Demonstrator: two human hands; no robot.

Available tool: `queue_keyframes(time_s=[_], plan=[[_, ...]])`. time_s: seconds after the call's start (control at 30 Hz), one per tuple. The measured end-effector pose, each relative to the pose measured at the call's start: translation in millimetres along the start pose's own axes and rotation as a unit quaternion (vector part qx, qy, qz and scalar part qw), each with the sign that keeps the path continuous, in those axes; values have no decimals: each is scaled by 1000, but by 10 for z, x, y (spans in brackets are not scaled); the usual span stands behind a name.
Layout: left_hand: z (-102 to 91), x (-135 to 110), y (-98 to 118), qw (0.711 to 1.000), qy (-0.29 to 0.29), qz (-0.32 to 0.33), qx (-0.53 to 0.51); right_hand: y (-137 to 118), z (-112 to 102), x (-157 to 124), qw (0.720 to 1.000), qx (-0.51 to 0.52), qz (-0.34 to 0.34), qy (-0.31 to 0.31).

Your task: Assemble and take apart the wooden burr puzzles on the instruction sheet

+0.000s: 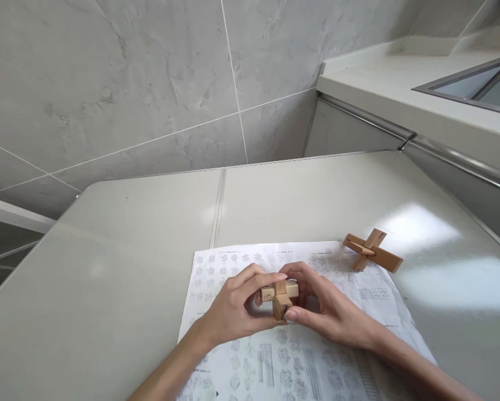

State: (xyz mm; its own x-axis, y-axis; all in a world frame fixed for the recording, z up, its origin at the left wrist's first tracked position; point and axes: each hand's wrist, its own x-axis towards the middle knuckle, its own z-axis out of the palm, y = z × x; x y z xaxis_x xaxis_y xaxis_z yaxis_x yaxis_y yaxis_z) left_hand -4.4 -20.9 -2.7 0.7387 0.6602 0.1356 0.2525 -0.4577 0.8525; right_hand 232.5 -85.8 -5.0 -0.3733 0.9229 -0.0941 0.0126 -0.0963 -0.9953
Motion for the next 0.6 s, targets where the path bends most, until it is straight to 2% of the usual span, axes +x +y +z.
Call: queue_keyframes(time_s=[0.27, 0.5, 0.6], plan=[[2, 33, 21, 999, 12, 25, -28, 30, 3, 2, 999, -35, -26, 19], [-48, 48, -6, 994, 42, -32, -93, 69, 33, 1, 992, -118, -22, 31], [-66, 58, 3, 992, 37, -49, -107, 52, 46, 13, 990, -132, -22, 33]])
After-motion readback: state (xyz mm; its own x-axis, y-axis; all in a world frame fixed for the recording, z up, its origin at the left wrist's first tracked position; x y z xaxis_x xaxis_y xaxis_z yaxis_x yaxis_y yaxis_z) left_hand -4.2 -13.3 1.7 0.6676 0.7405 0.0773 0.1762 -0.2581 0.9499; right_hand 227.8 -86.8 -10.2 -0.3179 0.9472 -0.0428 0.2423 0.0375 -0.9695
